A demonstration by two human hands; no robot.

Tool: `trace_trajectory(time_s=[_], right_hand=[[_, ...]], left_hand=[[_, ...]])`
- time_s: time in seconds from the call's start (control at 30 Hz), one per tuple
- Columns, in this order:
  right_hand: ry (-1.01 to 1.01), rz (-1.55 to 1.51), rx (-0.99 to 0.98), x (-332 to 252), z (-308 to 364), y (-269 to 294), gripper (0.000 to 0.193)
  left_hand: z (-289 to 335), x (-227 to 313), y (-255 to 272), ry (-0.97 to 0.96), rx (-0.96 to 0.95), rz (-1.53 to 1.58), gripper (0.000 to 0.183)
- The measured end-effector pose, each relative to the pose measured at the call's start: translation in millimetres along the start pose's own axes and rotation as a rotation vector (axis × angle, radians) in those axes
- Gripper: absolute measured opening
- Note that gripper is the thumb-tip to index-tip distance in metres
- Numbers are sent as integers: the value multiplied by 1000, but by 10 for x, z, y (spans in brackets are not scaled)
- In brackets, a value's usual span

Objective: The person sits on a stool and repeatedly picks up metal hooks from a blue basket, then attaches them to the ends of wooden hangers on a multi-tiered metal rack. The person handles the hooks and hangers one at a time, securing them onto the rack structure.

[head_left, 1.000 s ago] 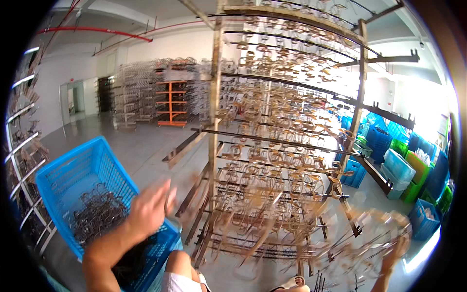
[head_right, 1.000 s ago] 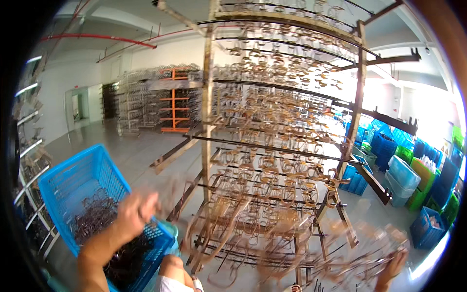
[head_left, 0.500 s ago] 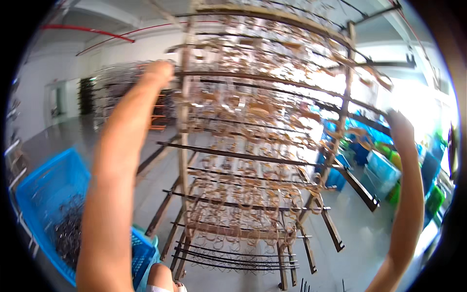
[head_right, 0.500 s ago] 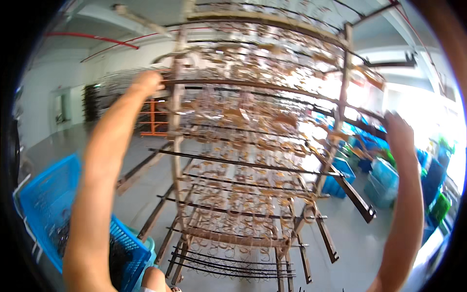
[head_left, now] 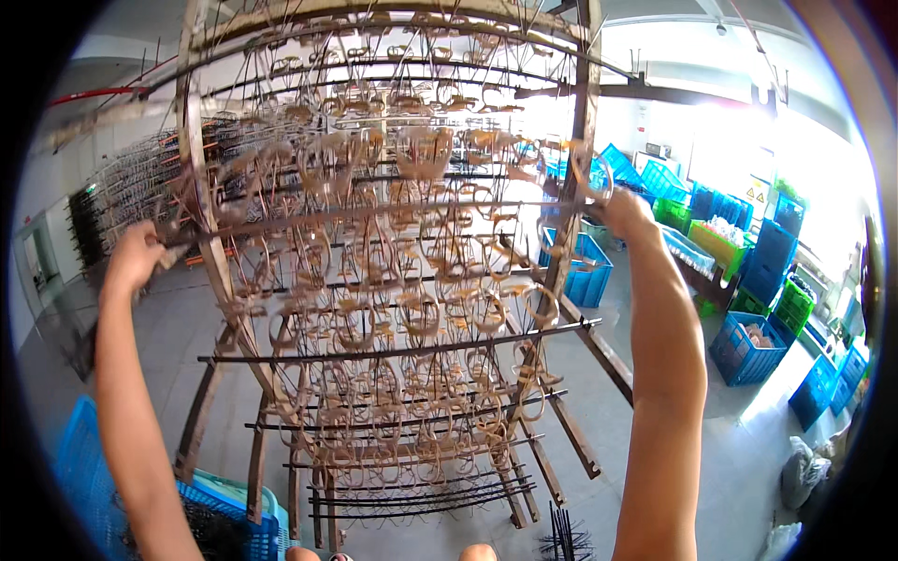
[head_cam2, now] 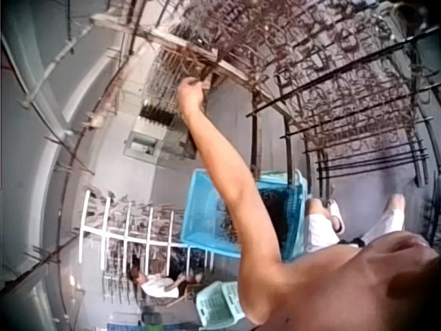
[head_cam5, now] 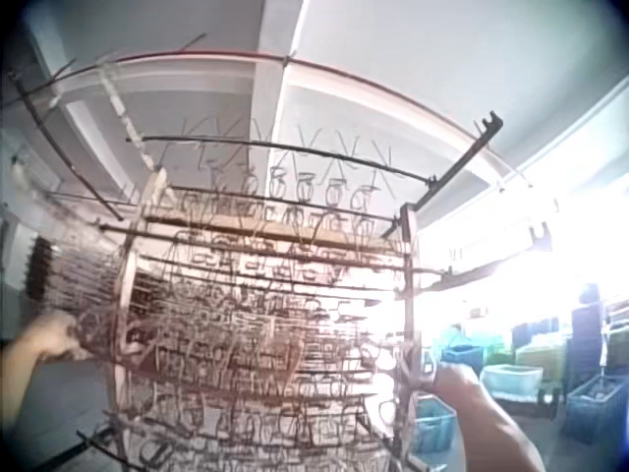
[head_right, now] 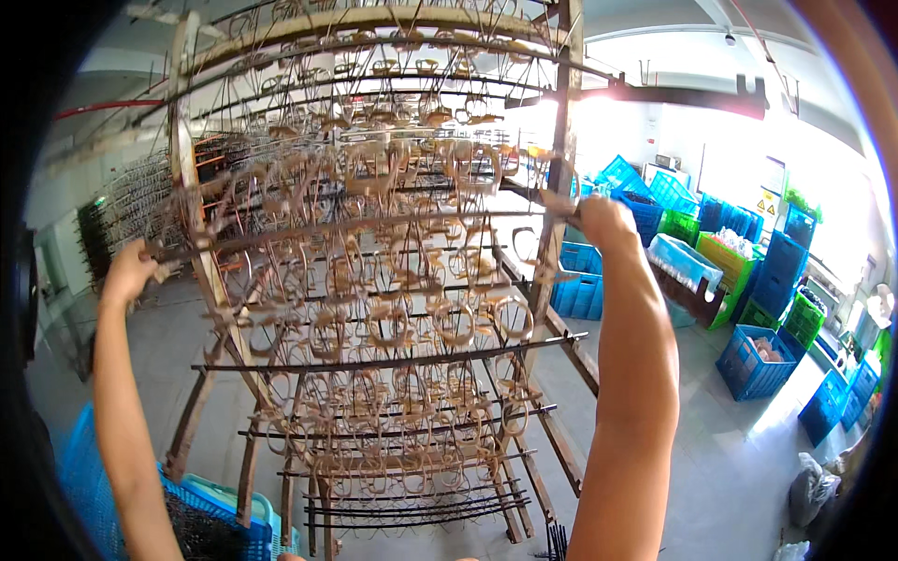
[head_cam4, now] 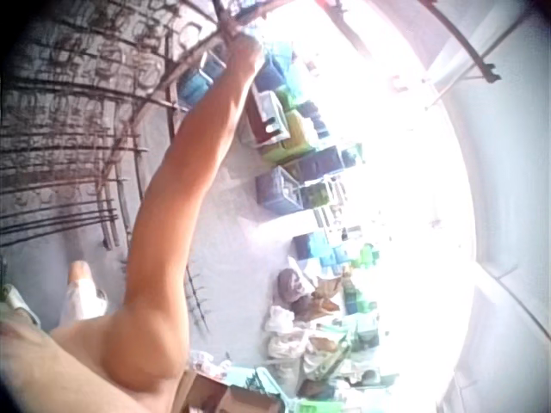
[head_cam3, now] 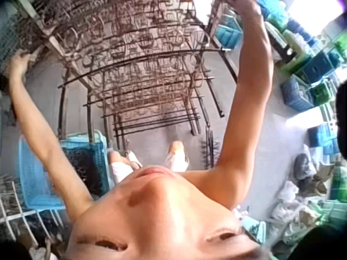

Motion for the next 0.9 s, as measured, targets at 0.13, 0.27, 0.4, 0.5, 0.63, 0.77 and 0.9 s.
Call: trace_trajectory(time_s=[0.13, 0.27, 0.4, 0.5, 0.63, 0.77, 0.9], right_hand=[[31, -77, -34, -129, 64, 22, 22], [-7, -197, -124, -114, 139, 131, 31], [-122, -637, 123, 103, 287, 332, 42], [-342, -905, 365, 260, 887, 668, 35], [-569, -1391, -423, -210, 1885, 89, 32], [-367, -1486, -421, -592, 1831, -239, 39], [-106, -1304, -402, -843, 1615, -405, 60]], left_hand=[[106, 114, 179, 23, 83, -91, 22], [111, 166, 127, 59, -18, -99, 29], [90, -427, 154, 159, 136, 224, 23], [383, -8, 374, 196, 743, 496, 25], [1241, 729, 495, 188, 748, 435, 19], [1442, 2610, -799, 268, -99, 1084, 22], [1137, 3924, -1366, 51, -463, 1249, 40]])
Point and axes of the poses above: each hand's wrist, its own z-axis away from the middle knuckle, its own y-axis out of the back of the hand, x = y × z, the point moved 8 cm from there along -z, towards the middle knuckle, and after that the axes turned 15 degrees about -y, right-handed, at the moved point
